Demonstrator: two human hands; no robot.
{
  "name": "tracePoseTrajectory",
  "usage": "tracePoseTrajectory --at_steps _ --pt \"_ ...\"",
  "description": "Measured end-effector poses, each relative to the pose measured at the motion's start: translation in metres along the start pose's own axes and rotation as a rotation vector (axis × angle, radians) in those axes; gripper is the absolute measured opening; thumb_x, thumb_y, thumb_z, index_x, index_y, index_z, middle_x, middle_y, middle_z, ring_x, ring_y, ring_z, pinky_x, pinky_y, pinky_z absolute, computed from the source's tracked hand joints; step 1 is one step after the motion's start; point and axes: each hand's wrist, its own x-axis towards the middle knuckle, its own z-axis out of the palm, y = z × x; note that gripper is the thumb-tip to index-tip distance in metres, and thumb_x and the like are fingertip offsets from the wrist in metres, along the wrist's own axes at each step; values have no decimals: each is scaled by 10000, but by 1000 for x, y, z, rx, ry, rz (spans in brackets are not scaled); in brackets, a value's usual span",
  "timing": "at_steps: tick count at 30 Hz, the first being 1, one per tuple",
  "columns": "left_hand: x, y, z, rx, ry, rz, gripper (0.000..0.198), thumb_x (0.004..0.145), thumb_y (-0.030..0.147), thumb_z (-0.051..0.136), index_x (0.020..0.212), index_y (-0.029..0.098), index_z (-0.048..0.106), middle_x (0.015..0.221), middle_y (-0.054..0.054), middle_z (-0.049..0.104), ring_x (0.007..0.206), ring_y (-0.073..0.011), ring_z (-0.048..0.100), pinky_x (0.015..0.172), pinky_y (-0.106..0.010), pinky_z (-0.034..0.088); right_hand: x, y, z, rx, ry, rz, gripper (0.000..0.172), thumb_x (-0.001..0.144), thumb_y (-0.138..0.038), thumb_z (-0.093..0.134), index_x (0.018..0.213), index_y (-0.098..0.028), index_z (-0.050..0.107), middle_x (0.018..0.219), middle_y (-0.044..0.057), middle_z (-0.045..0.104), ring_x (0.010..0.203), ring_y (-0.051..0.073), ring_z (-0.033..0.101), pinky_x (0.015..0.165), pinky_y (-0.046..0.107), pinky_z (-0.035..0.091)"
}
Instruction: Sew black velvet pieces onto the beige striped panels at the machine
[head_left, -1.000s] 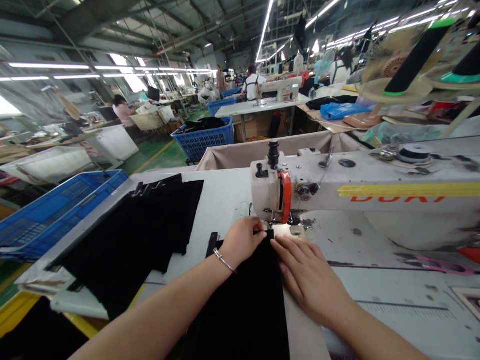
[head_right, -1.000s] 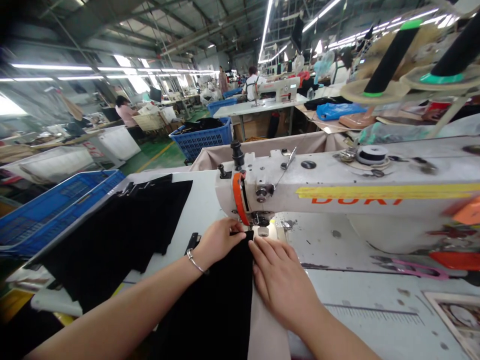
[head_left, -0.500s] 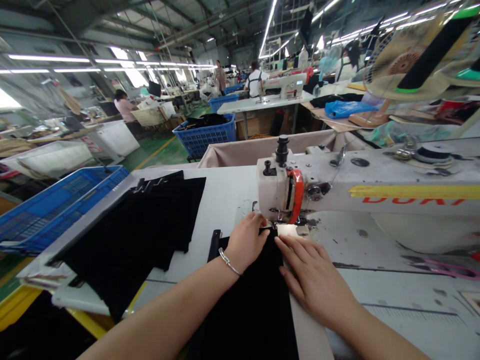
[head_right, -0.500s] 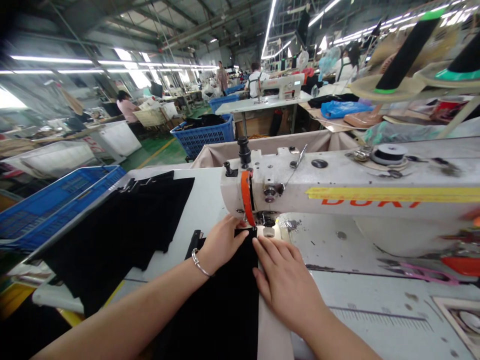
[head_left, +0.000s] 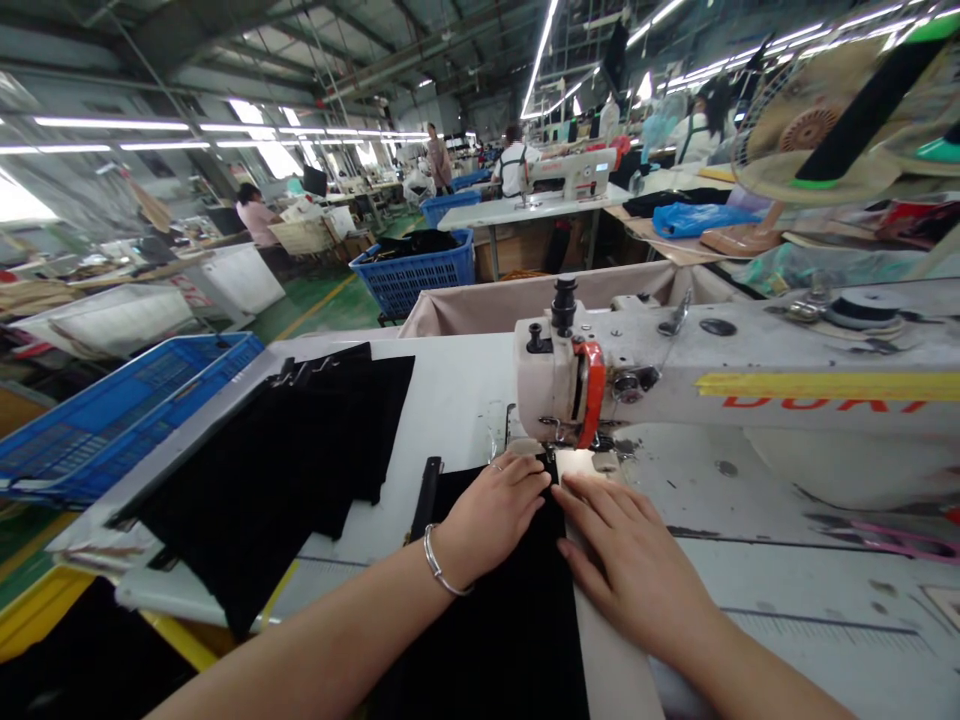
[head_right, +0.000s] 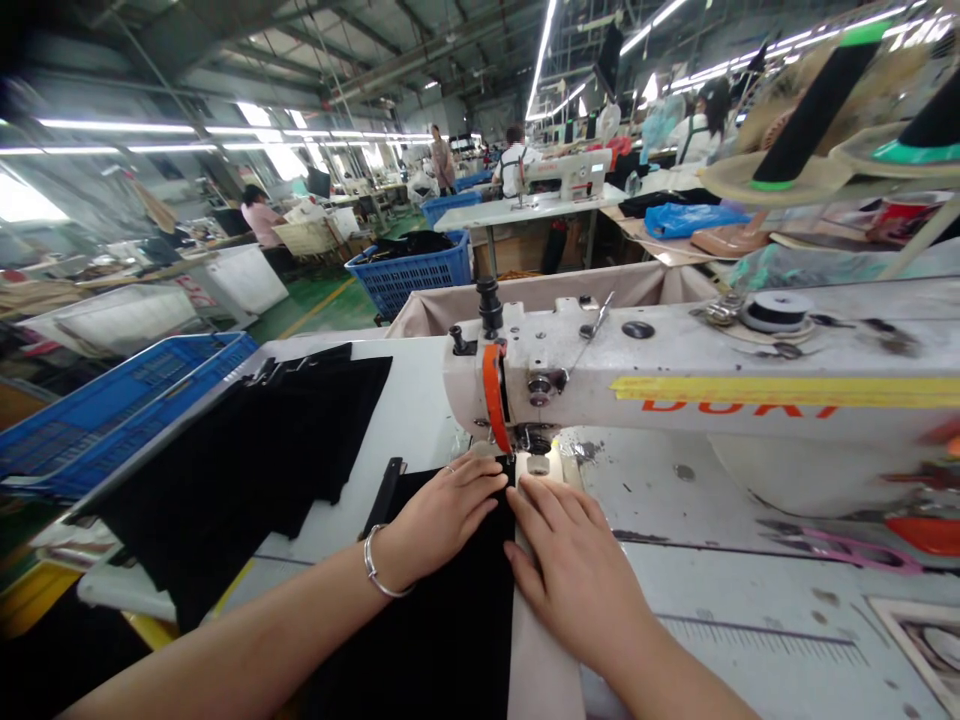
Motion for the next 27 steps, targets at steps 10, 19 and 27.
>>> tracePoseTrajectory --at_steps 10,19,27 --pt "-24 15 -22 -68 -129 42 357 946 296 516 1283 178 528 1363 -63 512 1330 -207 404 1172 -441 286 -23 -17 -13 158 69 -40 285 1006 -267 443 1260 -188 547 1243 75 513 1131 264 462 993 490 386" --pt "-113 80 -38 -152 -100 300 266 910 276 574 1163 198 602 1203 -3 633 1133 -158 542 1175 -398 264 -99 -65 -31 116 139 -245 320 1072 -297 351 1148 -173 636 1089 44 622 990 208 581 906 377 504" --pt "-121 85 -25 -121 -6 328 248 903 220 580 1146 187 613 1158 -7 659 1015 -156 568 1079 -350 388 -106 -75 -25 30 219 -236 439 1054 -111 235 1068 -200 664 1018 32 646 909 195 607 857 372 513"
